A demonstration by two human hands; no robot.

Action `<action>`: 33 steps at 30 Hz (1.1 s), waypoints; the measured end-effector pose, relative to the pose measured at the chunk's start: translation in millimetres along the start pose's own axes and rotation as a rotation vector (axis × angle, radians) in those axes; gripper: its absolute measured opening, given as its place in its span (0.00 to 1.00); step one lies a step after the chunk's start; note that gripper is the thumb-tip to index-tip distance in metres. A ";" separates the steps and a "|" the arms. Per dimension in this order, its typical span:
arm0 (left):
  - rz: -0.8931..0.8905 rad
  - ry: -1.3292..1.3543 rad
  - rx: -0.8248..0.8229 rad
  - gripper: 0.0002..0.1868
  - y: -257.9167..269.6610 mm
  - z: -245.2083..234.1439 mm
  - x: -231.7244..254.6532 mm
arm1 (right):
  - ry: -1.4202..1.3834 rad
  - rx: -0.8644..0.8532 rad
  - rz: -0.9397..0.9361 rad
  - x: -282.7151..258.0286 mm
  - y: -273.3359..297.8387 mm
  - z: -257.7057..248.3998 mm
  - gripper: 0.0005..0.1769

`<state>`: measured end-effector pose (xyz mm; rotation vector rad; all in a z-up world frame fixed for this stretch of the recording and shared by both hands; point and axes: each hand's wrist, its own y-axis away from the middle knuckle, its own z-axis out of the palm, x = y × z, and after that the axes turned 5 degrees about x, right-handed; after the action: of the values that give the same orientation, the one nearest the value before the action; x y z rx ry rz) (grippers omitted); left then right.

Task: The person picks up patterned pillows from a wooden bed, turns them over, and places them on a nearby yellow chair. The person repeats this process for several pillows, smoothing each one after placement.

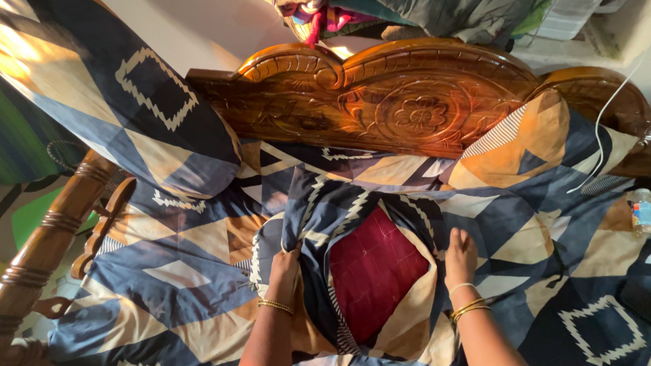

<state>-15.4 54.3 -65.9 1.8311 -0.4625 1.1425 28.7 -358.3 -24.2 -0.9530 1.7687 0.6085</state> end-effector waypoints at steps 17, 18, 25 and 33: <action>0.529 0.750 -0.255 0.51 120.0 -1.0 156.0 | -1.194 -0.223 0.305 -115.6 16.2 -45.8 0.41; 0.503 0.791 -0.199 0.52 125.1 -2.2 161.2 | -1.260 -0.260 0.283 -128.8 24.1 -49.2 0.39; 0.527 1.134 -0.394 0.49 121.5 -24.9 168.1 | -1.144 -0.339 -0.072 -182.4 49.0 -95.9 0.35; 0.476 0.714 -0.629 0.37 46.8 -10.2 109.0 | -0.868 -0.588 -0.183 -171.0 7.8 -111.3 0.36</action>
<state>1.7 53.5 51.9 0.7125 -0.7383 1.6352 -3.5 -382.9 176.0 -0.9992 0.7268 1.2321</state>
